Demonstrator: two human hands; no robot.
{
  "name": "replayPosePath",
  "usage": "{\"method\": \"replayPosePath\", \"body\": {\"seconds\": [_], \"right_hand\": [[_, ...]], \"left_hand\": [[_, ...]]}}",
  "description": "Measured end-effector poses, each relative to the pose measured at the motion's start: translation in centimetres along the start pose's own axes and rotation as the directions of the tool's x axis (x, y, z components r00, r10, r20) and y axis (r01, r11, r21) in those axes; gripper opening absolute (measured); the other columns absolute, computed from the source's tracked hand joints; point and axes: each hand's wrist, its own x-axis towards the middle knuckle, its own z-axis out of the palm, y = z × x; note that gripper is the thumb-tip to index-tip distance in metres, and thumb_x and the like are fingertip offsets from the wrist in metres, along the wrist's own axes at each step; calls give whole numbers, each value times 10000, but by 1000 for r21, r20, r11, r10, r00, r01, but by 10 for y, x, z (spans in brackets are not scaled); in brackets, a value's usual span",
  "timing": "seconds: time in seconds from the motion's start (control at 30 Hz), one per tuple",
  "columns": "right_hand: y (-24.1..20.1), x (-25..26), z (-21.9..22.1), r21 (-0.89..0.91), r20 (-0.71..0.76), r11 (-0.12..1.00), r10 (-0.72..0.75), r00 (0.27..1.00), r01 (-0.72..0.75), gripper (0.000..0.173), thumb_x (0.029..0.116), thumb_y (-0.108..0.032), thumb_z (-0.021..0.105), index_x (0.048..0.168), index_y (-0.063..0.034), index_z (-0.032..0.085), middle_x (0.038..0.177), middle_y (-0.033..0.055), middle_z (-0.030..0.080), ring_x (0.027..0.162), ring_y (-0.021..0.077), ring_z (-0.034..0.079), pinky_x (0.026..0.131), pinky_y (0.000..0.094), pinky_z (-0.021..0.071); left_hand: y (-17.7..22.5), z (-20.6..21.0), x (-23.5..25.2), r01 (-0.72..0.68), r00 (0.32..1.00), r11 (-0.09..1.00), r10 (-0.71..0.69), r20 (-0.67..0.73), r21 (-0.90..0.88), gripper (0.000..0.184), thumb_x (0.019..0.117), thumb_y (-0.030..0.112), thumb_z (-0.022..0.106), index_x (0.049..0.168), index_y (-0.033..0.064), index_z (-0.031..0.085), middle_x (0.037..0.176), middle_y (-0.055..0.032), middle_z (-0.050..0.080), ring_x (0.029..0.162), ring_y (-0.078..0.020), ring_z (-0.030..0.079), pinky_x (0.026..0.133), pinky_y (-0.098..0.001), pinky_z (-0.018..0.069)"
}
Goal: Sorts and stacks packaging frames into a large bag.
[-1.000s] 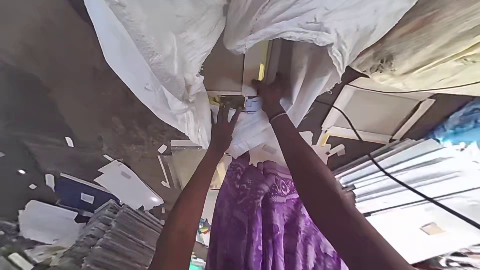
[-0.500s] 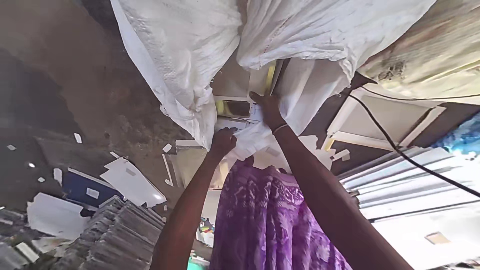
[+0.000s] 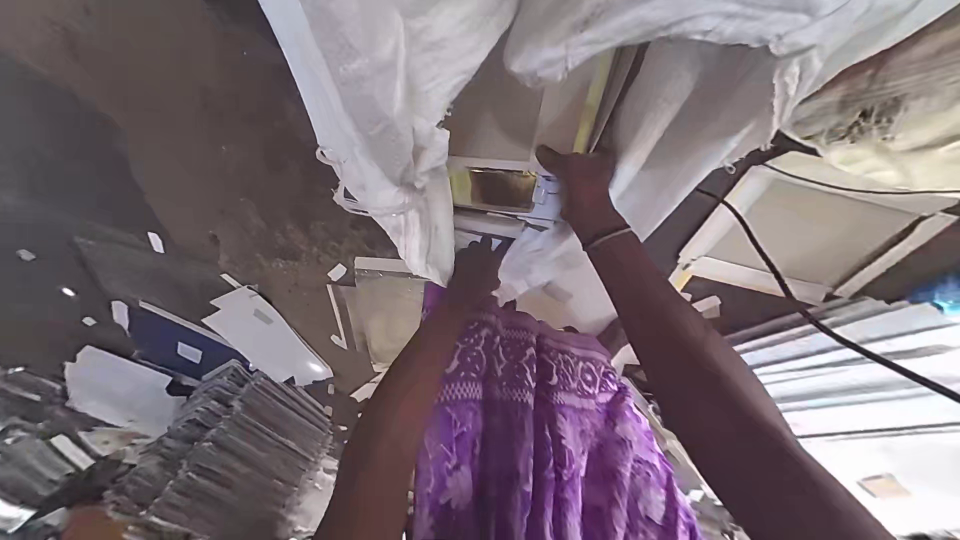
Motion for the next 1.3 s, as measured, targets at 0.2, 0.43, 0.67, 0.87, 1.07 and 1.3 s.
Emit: {"method": "replayPosePath", "body": {"seconds": [0.2,0.43,0.67,0.87,1.07,1.3], "right_hand": [[-34,-26,-18,32,99,994,102,990,-106,676,802,-139,844,1353,10,483,1108,131,624,950,176,637,805,368,564],[-17,-47,-41,-4,70,997,75,995,-75,784,786,-132,848,1449,-15,446,1240,157,623,1071,209,636,888,416,562],[2,-9,-69,-81,159,981,185,970,-174,639,909,-127,737,1457,-69,414,1212,93,613,995,118,628,833,333,557],[7,40,-57,-15,67,998,54,996,-54,763,917,-339,724,1524,-57,359,1499,114,465,1347,159,471,1095,354,431],[-10,45,-33,-437,-145,898,-14,989,-51,938,860,-578,734,1465,70,432,1462,296,480,1374,395,464,1124,550,372],[-43,18,-66,92,156,988,106,982,-121,130,946,-219,655,1060,-167,619,908,-68,667,831,21,649,716,231,560]], "left_hand": [[-50,18,5,30,989,990,-49,-137,-137,383,970,182,650,1299,-15,656,1318,-284,622,1258,-450,574,1026,-647,433],[-154,-41,-50,-367,831,-143,-494,-255,-919,423,1121,348,197,1170,118,549,952,9,697,871,-108,688,811,-318,587],[-132,-59,-16,-489,729,-293,-655,-200,-822,512,1126,388,181,1482,58,344,1377,-103,516,1183,-175,563,988,-341,492],[-106,-65,14,-481,612,-130,-758,-226,-867,475,1109,308,390,1523,76,368,1494,-129,458,1328,-233,485,1074,-426,446],[-85,-73,5,-428,616,-180,-775,-140,-885,481,1107,226,408,1549,63,310,1559,-151,377,1391,-260,429,1117,-445,411],[-142,-73,-4,-421,743,-265,-649,-163,-868,444,1102,410,263,1386,119,442,1215,-69,591,1072,-176,600,913,-394,532]]}}
